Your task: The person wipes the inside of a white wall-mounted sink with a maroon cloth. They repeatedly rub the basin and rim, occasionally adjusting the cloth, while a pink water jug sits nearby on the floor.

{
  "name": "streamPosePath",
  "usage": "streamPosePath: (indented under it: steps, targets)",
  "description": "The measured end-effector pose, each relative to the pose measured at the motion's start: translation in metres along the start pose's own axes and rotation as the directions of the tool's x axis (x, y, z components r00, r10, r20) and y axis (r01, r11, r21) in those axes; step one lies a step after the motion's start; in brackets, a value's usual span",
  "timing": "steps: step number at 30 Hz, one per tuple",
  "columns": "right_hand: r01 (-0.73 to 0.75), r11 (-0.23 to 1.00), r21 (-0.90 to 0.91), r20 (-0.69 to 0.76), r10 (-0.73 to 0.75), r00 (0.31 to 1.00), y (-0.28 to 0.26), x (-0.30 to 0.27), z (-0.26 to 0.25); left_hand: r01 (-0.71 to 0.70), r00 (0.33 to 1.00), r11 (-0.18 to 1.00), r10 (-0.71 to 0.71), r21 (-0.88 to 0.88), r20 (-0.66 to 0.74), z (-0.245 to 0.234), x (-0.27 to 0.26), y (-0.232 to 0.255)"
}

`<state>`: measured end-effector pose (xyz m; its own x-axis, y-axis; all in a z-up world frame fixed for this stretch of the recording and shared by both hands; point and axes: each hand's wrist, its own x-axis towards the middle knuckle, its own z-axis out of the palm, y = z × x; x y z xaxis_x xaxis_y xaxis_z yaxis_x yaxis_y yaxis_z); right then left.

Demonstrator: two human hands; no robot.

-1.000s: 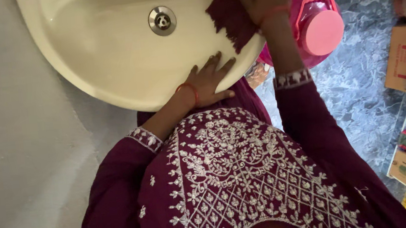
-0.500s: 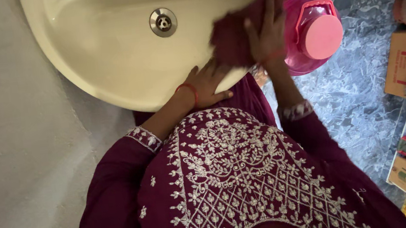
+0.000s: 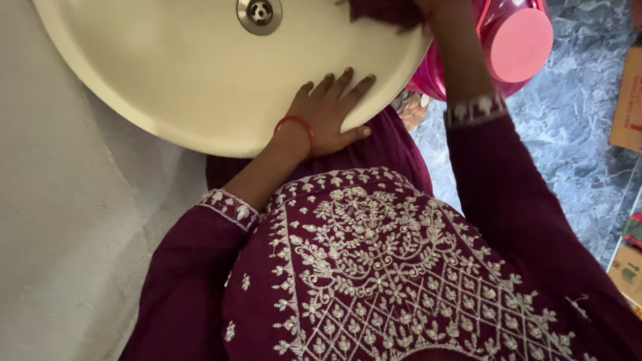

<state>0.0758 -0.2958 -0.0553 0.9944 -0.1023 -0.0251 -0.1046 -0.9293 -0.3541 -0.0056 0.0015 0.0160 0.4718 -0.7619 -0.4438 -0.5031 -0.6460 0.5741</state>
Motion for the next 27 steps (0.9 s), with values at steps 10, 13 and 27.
streamPosePath:
  steps: [10,13,27]
  targets:
    - [-0.079,0.768,0.635,-0.252,0.303,0.919,-0.123,-0.206,0.056,0.195,0.973,0.972,-0.176,0.128,-0.151,0.034,-0.03,0.009]
    - [-0.056,0.822,0.567,-0.216,0.215,0.953,-0.131,-0.218,0.054,0.213,0.956,0.971,-0.184,0.11,-0.227,0.043,-0.054,-0.004]
    - [0.35,0.898,-0.266,0.067,-0.345,0.936,-0.218,-0.256,0.038,0.267,0.599,0.884,-0.464,-0.384,-0.653,0.059,-0.18,-0.053]
